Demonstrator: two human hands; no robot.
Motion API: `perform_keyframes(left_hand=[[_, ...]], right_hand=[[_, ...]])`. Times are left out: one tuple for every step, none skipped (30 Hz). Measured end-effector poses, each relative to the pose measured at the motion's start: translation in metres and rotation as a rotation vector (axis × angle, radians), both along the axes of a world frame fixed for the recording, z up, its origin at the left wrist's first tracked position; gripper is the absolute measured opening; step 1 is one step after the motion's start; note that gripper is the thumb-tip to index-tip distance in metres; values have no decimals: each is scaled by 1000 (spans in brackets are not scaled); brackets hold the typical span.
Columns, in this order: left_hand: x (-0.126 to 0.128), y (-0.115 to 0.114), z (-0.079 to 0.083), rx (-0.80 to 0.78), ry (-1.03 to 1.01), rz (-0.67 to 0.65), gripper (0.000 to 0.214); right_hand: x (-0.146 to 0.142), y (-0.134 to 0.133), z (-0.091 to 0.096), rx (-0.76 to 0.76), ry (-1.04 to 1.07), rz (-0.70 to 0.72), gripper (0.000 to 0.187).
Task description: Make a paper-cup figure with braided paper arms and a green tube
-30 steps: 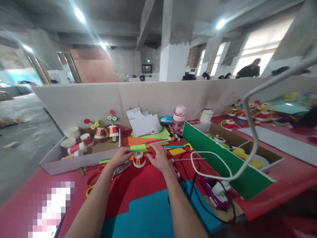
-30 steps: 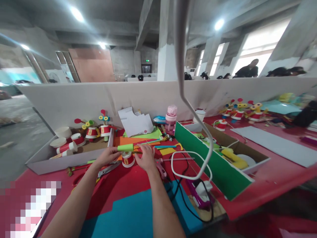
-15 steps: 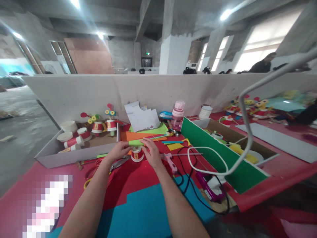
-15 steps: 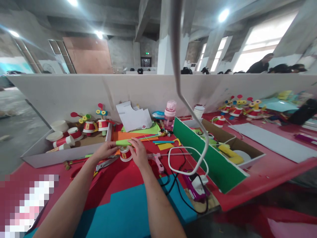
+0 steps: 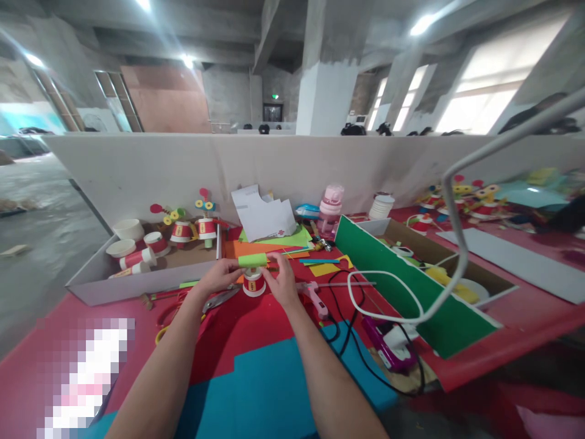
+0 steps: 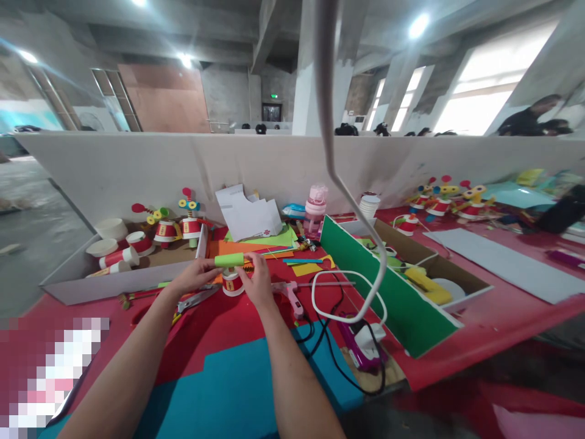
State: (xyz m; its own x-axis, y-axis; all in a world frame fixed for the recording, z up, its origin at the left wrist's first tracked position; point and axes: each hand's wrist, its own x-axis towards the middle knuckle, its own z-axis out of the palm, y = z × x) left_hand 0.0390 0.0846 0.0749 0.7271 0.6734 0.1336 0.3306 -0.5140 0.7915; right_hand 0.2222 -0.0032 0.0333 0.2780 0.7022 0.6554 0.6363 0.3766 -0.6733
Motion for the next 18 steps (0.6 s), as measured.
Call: perform_keyframes(left_hand=[[0, 0, 0, 2, 5, 1, 35], [0, 0, -1, 5, 9, 6, 36], [0, 1, -1, 7, 12, 11, 36], [0, 1, -2, 9, 14, 13, 37], [0, 2, -2, 11, 15, 14, 38], [0, 2, -3, 13, 16, 14, 38], [0, 3, -4, 17, 18, 14, 39], [0, 3, -4, 24, 21, 12, 39], [0, 4, -5, 36, 21, 14, 38], [-1, 4, -5, 55, 20, 24, 38], [-1, 5, -5, 77, 19, 39, 38], [-2, 5, -5, 99, 17, 54, 38], [-2, 5, -5, 117, 16, 67, 37], [-3, 5, -5, 129, 16, 74, 37], [-3, 5, -4, 136, 16, 72, 36], [-3, 5, -4, 139, 12, 63, 35], [-3, 4, -4, 141, 4, 49, 35], [-3, 4, -4, 143, -7, 37, 34]], right_hand=[[2, 0, 0, 5, 6, -29, 29], [3, 1, -1, 5, 2, -45, 26], [5, 2, -2, -1, -11, -48, 21], [6, 4, -4, -13, -31, -42, 17], [8, 5, -5, -27, -53, -33, 14], [8, 6, -6, -43, -75, -28, 11], [8, 7, -8, -61, -94, -30, 10], [8, 8, -8, -80, -111, -38, 9], [8, 8, -9, -96, -128, -48, 10], [7, 8, -9, -106, -142, -58, 12], [6, 8, -8, -110, -153, -68, 13], [5, 7, -8, -111, -160, -75, 14], [5, 7, -8, -109, -164, -80, 15], [4, 6, -8, -107, -167, -83, 15], [4, 6, -7, -106, -168, -83, 15], [5, 6, -8, -107, -170, -81, 15], [5, 6, -8, -106, -171, -79, 15], [5, 6, -8, -107, -172, -78, 15]])
